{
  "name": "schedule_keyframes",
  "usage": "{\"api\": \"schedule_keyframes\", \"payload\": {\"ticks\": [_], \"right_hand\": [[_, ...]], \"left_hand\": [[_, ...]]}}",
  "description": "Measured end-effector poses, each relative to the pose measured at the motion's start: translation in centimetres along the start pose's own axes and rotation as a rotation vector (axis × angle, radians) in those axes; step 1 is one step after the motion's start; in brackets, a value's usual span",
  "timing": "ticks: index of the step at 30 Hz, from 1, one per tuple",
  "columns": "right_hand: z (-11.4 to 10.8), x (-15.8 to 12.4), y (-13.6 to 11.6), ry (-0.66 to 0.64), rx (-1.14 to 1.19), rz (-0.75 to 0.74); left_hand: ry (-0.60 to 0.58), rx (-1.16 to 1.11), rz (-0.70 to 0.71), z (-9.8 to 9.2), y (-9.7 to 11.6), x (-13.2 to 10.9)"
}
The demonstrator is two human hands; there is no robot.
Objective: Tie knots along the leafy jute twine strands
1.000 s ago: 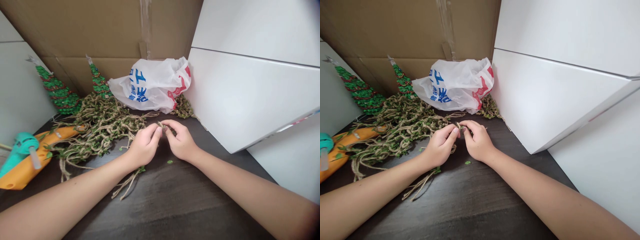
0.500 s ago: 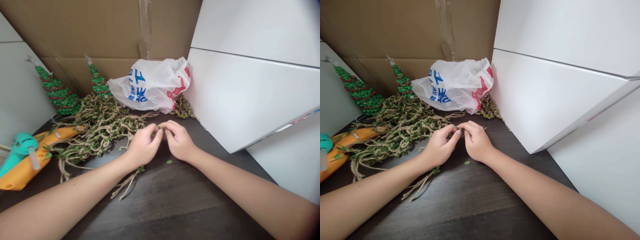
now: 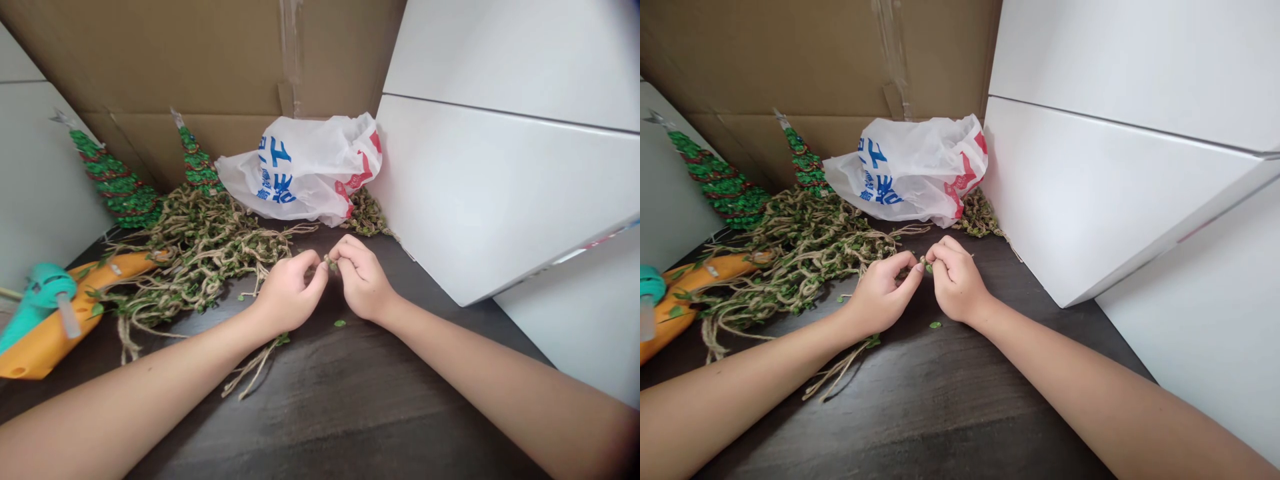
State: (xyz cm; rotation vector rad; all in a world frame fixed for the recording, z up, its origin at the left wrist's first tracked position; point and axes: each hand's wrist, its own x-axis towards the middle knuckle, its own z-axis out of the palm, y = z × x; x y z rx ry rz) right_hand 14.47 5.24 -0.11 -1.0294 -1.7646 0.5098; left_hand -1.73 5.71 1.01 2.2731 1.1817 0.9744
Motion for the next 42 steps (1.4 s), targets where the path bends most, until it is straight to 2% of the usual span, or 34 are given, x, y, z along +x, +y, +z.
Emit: {"api": "schedule_keyframes", "payload": {"ticks": [12,15,18,22,24,28,30,34,38,42], "right_hand": [[0.0,0.3,0.5,0.205,-0.054,0.025],[0.1,0.1,0.4,0.153,-0.084,-0.032],[0.1,-0.1,-0.1,0.037,-0.146,-0.086],[0.2,-0.3,-0.6,-0.072,-0.245,-0.058],[0.2,-0.2,-0.6,-0.045,-0.245,-0.048],[0.2,0.1,0.1,0.136,-0.156,0.022],[0.2,0.2,0.4,0.166,-0.13,0.059],[0.2,0.1,0.4,0.092,-0.142,0.031],[0.2,-0.1,-0.1,0.013,-0.16,-0.029],[0.1,-0.1,-0.2,0.016,-0.199,-0.013]], "left_hand": [[0.05,-0.067,-0.06,0.0,-0.1,0.0],[0.044,-0.071,-0.052,0.0,-0.1,0.0],[0.059,-0.083,-0.036,0.0,-0.2,0.0],[0.076,-0.107,-0.043,0.0,-0.2,0.0],[0.075,-0.112,-0.033,0.0,-0.2,0.0],[0.062,-0.118,-0.014,0.0,-0.2,0.0],[0.093,-0.088,-0.007,0.1,-0.4,0.1],[0.152,-0.114,-0.042,0.3,-0.8,0.1],[0.141,-0.15,-0.045,0.4,-1.0,0.1],[0.128,-0.147,-0.02,0.4,-0.8,0.2]]}}
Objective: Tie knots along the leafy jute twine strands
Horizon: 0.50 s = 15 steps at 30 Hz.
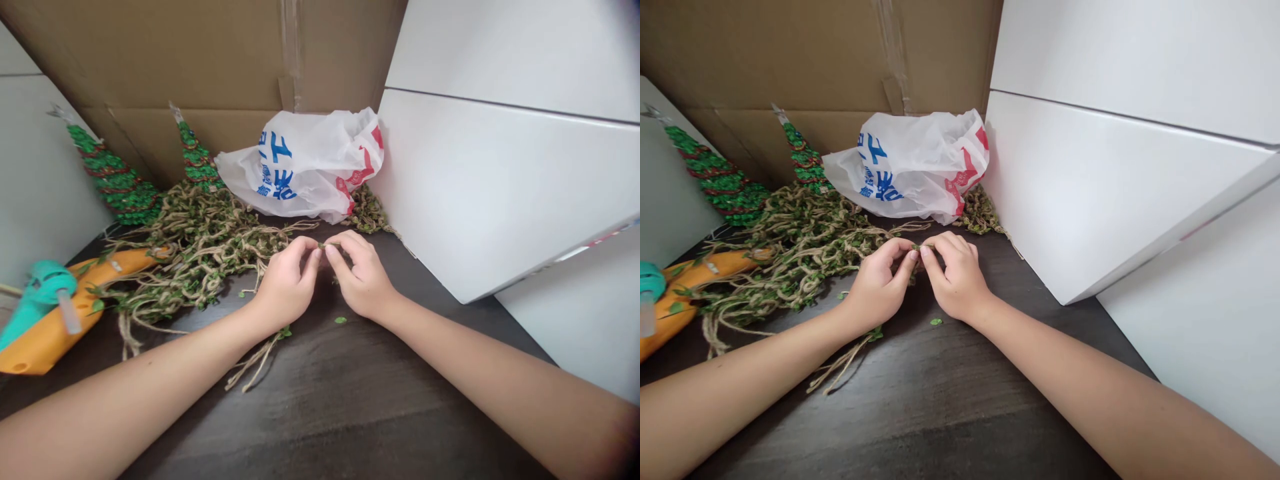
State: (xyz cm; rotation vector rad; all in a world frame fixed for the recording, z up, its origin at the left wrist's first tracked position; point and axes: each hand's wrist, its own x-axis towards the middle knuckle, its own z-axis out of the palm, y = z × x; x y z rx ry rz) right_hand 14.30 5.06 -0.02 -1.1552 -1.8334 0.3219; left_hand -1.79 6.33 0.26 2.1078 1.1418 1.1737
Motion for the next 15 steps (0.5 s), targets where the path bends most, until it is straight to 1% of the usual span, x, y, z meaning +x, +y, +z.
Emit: {"api": "schedule_keyframes", "payload": {"ticks": [5,9,15], "right_hand": [[0.02,0.04,0.05,0.006,-0.011,0.011],[-0.06,-0.01,-0.1,-0.002,-0.02,0.014],[-0.16,-0.04,-0.23,-0.009,0.02,0.047]], "left_hand": [[-0.004,0.014,0.016,0.01,0.23,0.02],[0.014,0.037,0.015,-0.02,0.26,0.0],[0.013,0.0,0.034,0.07,0.04,0.03]]}}
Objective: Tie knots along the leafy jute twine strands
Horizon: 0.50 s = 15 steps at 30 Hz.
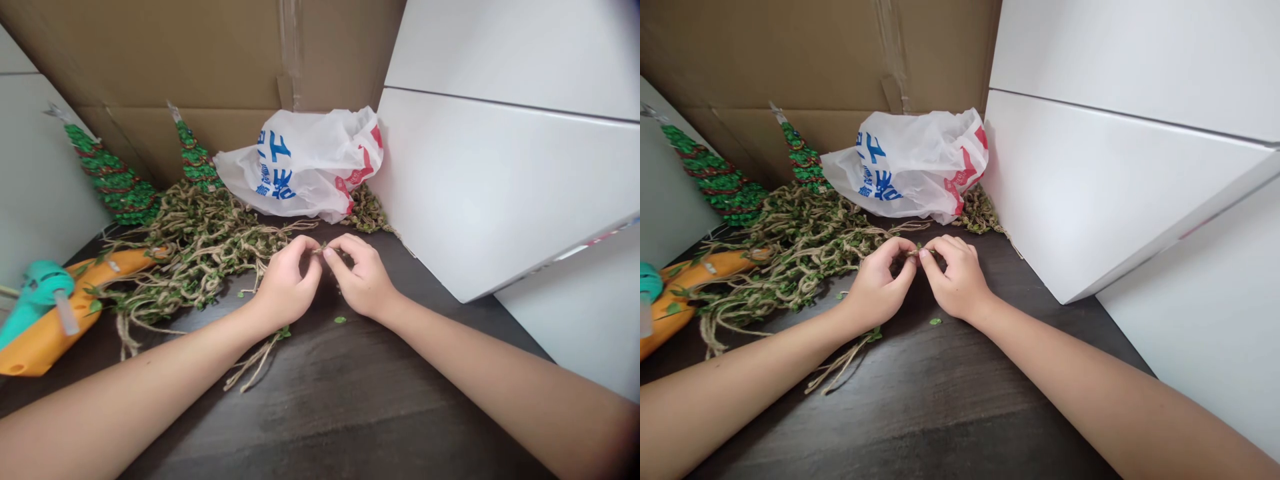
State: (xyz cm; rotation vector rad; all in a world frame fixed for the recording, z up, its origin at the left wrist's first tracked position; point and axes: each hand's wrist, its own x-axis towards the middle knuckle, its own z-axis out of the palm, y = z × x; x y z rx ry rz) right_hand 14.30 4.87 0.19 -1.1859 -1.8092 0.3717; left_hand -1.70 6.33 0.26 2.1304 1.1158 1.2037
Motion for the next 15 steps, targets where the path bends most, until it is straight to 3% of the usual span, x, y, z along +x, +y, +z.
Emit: {"api": "schedule_keyframes", "payload": {"ticks": [7,15], "right_hand": [[0.12,0.17,0.28,0.049,0.09,0.035],[-0.01,0.17,0.2,0.033,0.107,-0.038]], "left_hand": [[-0.086,-0.032,0.013,-0.29,0.21,-0.02],[0.012,0.03,-0.043,-0.08,0.08,-0.13]]}}
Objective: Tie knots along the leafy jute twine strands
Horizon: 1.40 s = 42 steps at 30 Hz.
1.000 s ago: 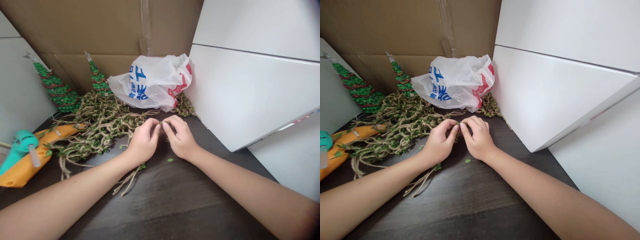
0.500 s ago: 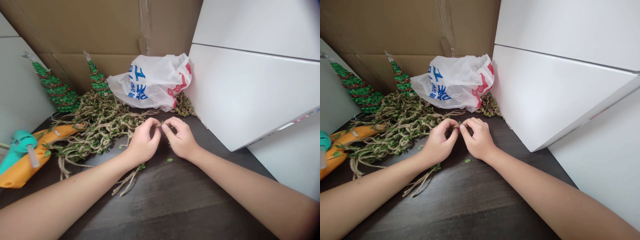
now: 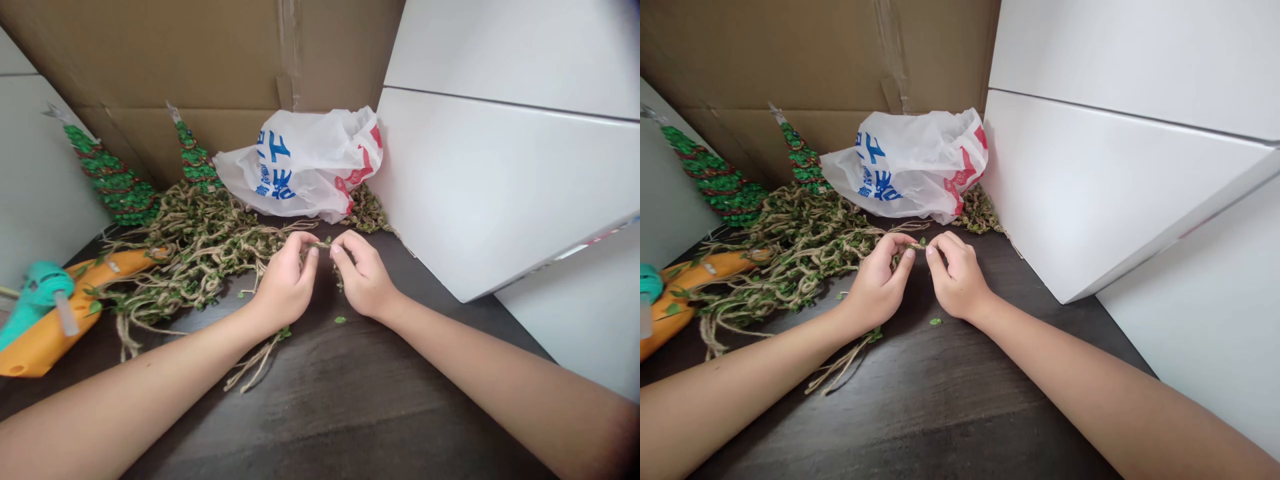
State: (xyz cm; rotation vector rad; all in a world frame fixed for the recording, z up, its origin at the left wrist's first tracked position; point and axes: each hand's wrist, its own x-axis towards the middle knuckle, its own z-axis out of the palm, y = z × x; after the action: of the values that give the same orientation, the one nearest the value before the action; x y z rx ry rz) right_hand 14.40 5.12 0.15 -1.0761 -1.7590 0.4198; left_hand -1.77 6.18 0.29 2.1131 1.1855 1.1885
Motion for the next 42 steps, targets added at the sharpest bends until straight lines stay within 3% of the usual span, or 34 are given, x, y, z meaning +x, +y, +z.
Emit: {"api": "schedule_keyframes", "payload": {"ticks": [12,20,31,42], "right_hand": [[0.06,-0.12,-0.04,-0.138,-0.011,-0.04],[0.14,0.01,0.16,-0.129,-0.022,-0.013],[0.16,0.12,0.2,-0.128,0.019,-0.001],[0.21,-0.04,0.1,-0.179,0.026,0.041]], "left_hand": [[-0.165,0.182,0.051,-0.05,0.06,0.38],[-0.24,0.058,0.068,-0.29,0.71,0.29],[-0.167,-0.133,0.127,-0.61,0.67,-0.08],[-0.116,-0.09,0.127,-0.41,0.79,-0.03]]}}
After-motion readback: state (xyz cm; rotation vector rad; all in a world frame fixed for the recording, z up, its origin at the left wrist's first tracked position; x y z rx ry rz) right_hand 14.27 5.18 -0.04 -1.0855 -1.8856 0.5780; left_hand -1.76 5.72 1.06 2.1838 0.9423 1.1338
